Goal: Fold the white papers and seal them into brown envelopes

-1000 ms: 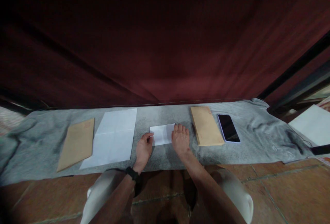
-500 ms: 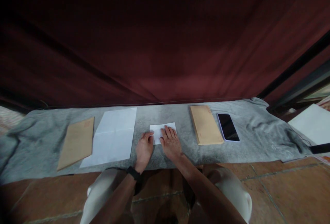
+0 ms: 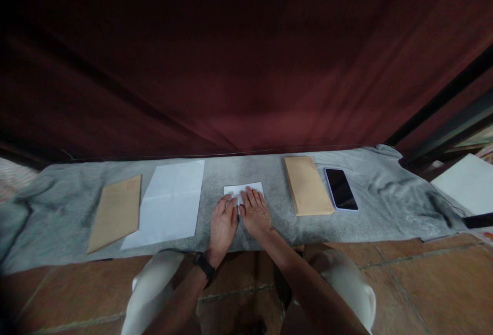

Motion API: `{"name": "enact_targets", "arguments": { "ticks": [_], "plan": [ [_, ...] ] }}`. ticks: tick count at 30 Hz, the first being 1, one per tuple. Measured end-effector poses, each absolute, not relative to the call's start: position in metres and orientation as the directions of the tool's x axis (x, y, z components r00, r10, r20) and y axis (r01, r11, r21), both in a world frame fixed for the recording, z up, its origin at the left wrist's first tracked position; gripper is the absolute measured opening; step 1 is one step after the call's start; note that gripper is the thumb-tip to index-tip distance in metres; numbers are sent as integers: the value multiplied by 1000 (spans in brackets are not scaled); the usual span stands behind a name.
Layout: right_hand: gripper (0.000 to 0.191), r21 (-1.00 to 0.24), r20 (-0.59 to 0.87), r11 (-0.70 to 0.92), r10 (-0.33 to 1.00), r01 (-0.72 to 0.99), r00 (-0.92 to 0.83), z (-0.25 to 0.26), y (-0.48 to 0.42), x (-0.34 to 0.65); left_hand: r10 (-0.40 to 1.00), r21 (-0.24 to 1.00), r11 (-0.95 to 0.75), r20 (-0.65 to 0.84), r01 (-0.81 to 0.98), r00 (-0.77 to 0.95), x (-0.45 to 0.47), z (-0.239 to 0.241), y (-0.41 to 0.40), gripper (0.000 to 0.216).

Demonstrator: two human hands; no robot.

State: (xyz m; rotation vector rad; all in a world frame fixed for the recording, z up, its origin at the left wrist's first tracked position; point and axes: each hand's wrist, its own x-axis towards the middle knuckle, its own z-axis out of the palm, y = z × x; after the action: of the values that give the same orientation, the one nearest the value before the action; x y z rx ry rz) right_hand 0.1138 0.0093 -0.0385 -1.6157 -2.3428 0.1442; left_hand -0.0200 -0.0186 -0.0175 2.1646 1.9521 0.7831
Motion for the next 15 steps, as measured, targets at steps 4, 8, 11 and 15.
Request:
{"name": "enact_targets", "arguments": {
  "ticks": [4, 8, 11, 15],
  "plan": [
    [51, -207, 169, 384, 920, 900, -354, -40, 8, 116, 955, 390, -243, 254, 888, 150, -12, -30, -32, 48],
    [51, -214, 174, 360, 929, 908, -328, -42, 7, 119, 961, 332, -244, 209, 911, 182, -15, -34, -40, 53],
    [52, -208, 183, 347, 932, 914, -313, -42, 5, 123, 957, 300, -257, 209, 919, 199, -19, -34, -44, 57],
    [54, -190, 199, 318, 939, 929, -281, -41, 2, 129, 955, 281, -260, 217, 924, 202, -22, -35, -47, 67]
  ]
}}
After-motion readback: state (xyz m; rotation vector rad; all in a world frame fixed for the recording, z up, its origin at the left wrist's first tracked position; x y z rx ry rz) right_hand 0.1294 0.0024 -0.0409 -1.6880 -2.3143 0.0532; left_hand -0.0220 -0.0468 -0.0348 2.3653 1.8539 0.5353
